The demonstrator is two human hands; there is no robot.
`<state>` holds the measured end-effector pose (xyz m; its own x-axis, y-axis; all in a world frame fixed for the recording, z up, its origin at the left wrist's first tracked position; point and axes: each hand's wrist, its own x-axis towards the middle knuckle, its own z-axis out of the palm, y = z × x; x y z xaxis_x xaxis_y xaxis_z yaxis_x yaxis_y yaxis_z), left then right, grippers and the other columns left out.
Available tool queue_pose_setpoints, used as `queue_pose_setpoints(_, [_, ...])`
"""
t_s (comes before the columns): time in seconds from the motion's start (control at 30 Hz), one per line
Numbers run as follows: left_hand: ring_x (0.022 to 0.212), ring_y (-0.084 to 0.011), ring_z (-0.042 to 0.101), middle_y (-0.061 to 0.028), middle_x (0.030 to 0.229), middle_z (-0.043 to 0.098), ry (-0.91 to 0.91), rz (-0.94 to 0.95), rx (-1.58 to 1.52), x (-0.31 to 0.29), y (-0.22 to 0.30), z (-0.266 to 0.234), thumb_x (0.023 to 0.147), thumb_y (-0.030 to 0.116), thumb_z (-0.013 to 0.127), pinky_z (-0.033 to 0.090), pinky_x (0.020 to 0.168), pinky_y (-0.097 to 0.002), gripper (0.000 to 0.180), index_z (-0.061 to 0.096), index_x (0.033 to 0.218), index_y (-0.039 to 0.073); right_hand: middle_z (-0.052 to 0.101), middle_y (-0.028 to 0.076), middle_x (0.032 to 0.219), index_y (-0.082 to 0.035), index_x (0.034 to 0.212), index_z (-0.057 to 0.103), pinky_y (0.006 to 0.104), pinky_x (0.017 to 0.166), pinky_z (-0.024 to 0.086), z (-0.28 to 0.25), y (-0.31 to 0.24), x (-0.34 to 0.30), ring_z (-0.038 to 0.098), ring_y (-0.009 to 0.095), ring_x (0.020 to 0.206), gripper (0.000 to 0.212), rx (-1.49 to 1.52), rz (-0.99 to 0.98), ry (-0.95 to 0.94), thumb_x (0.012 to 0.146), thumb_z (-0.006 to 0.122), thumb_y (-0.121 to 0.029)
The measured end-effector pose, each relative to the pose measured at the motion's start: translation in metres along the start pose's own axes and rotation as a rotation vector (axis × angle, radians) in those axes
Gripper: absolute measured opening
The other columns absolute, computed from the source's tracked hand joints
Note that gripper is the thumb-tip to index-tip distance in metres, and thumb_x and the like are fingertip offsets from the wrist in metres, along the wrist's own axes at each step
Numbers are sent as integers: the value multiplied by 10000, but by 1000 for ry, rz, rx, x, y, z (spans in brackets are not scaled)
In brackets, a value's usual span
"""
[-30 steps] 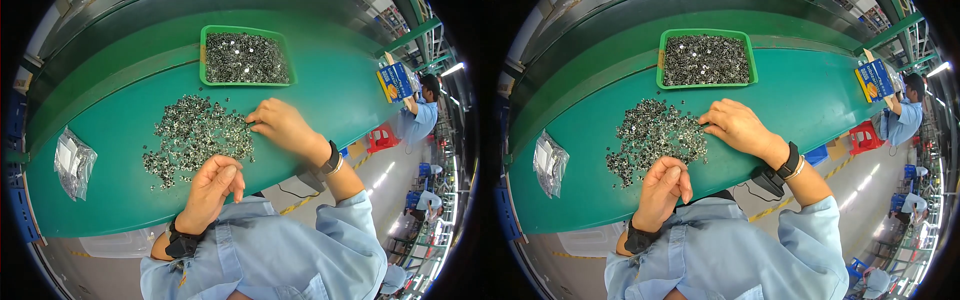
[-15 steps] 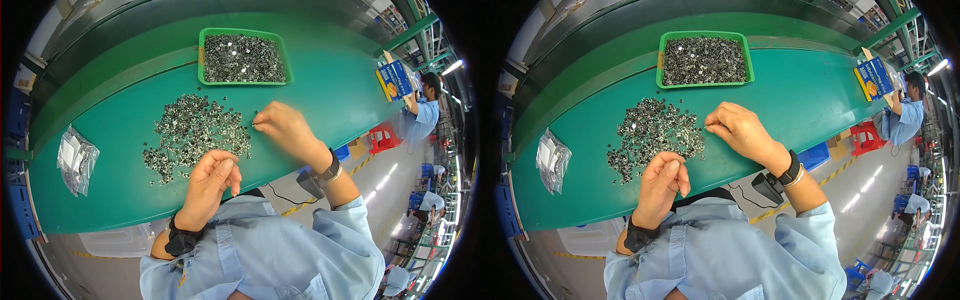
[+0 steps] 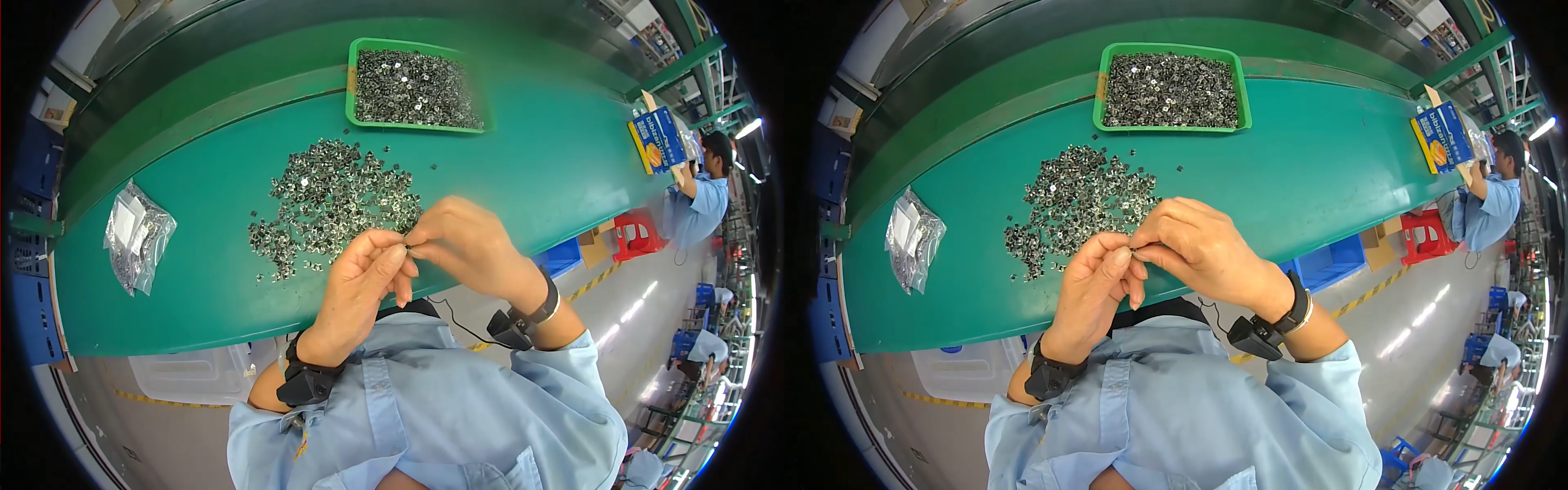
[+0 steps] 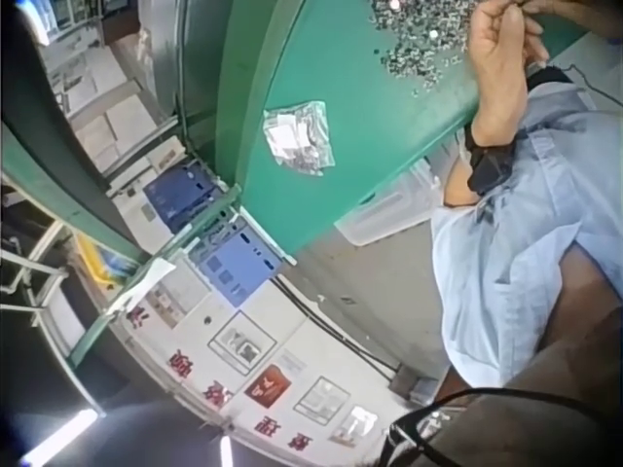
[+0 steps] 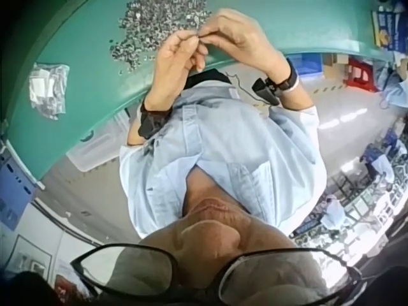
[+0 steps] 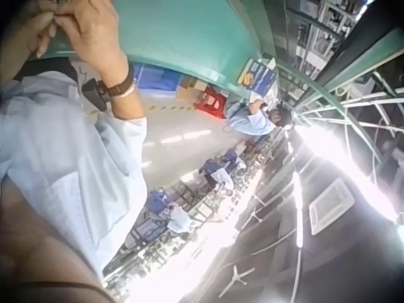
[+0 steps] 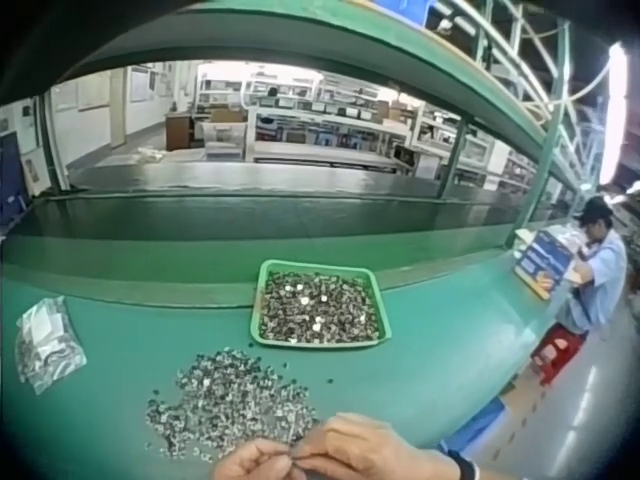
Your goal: The person picks up a metal clip from the table, inspects it by hand, and places it into a green tray, repeating this process for several more clips.
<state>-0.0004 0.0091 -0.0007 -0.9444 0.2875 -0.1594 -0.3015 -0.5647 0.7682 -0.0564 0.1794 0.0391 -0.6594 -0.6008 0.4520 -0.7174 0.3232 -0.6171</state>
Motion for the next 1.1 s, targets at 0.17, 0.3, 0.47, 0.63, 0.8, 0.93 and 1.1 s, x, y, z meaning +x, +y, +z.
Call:
queue_pose_setpoints(0.17, [613,-128,552,-72,824,584,-52,-11,-113,-5,1,-3,945,169,488,447,532,-245,191,501,1063,19,602,64,827,-62,860,617,319,644,479,11,1,-9,589,224,756,180,107,51,48,711,708,-17])
queue_pose_setpoints(0.3, [601,-136,556,-79,815,590,-56,-7,-136,-7,2,-3,940,175,498,450,519,-253,185,502,1045,23,602,65,830,-61,862,615,320,643,479,16,-1,-11,588,224,761,183,108,29,84,711,709,-18])
queue_pose_setpoints(0.47, [589,-138,559,-78,787,605,-50,-3,-118,-7,1,-7,933,176,511,447,512,-253,157,511,1001,34,602,64,838,-58,873,617,318,647,478,20,-4,-13,585,220,768,182,113,32,98,718,706,-21])
queue_pose_setpoints(0.63, [585,-137,560,-74,752,611,-91,-20,-204,-4,-1,-8,920,181,538,441,515,-249,138,519,966,52,601,65,856,-55,896,625,313,664,474,22,-7,-19,581,213,787,179,250,131,126,737,693,-12])
queue_pose_setpoints(0.8, [574,-139,558,-73,727,604,-117,-27,-290,-4,-5,-7,911,185,553,439,508,-252,134,516,942,60,601,67,869,-55,914,628,309,681,471,26,-9,-25,578,210,805,185,300,144,167,746,684,-1])
queue_pose_setpoints(0.93, [563,-136,552,-68,704,594,-168,-11,-344,-2,-8,-7,910,183,554,435,499,-252,131,509,921,61,600,66,877,-51,915,620,308,692,469,28,-10,-26,576,208,814,188,310,139,183,747,682,6])
queue_pose_setpoints(1.1, [552,-136,541,-64,690,583,-135,-16,-300,-2,-8,-5,913,179,550,433,496,-257,131,503,908,58,602,66,870,-46,915,610,311,667,471,30,-6,-29,582,217,790,204,253,88,201,736,684,16])
